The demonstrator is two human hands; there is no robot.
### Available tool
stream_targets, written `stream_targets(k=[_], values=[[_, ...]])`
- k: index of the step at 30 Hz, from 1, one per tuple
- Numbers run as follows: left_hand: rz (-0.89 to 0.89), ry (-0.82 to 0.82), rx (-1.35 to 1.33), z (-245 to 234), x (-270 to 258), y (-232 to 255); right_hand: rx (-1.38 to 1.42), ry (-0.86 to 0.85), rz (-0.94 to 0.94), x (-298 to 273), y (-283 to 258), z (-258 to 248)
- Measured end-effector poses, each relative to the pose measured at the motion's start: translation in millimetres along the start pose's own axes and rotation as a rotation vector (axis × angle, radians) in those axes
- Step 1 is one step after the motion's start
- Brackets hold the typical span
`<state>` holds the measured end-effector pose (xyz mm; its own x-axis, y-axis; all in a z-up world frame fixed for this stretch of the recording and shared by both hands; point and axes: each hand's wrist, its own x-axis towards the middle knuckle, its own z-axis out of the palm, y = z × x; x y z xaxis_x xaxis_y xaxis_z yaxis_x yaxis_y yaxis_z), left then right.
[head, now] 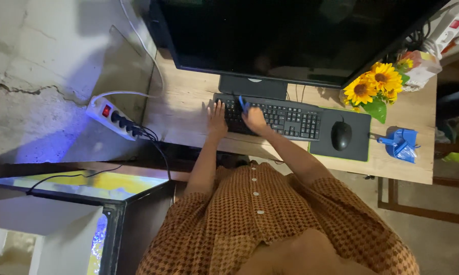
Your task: Cleaning a computer keyboard using a small handheld brush
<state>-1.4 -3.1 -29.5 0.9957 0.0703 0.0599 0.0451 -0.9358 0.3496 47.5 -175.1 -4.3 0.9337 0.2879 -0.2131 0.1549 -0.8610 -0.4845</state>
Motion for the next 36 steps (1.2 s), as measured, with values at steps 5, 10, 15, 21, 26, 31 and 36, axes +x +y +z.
stream_targets(k=[5,10,15,21,26,31,36], values=[[-0.05,0.029,0.1,14.3,9.6,-13.6,-0.059,-0.182,-0.156,-63.2,7.8,26.0],[-0.054,0.004,0.038,19.9,3.9,-13.9,-0.071,0.008,-0.172,35.0,13.4,34.0],[-0.042,0.047,-0.057,15.8,-6.1,-11.7,-0.055,0.046,-0.068,85.2,33.8,71.1],[-0.028,0.094,-0.075,23.5,-1.9,-16.4,-0.015,0.083,-0.4,-34.0,22.6,66.8],[0.007,0.089,-0.103,11.0,-2.7,-0.8,-0.601,0.841,-0.361,-1.2,73.3,88.6],[0.079,0.049,-0.16,23.5,-3.6,14.9,-0.139,0.152,-0.018,19.1,82.0,28.9],[0.118,0.033,-0.137,35.4,-10.1,14.0,0.051,0.029,-0.068,-63.1,52.4,29.0]])
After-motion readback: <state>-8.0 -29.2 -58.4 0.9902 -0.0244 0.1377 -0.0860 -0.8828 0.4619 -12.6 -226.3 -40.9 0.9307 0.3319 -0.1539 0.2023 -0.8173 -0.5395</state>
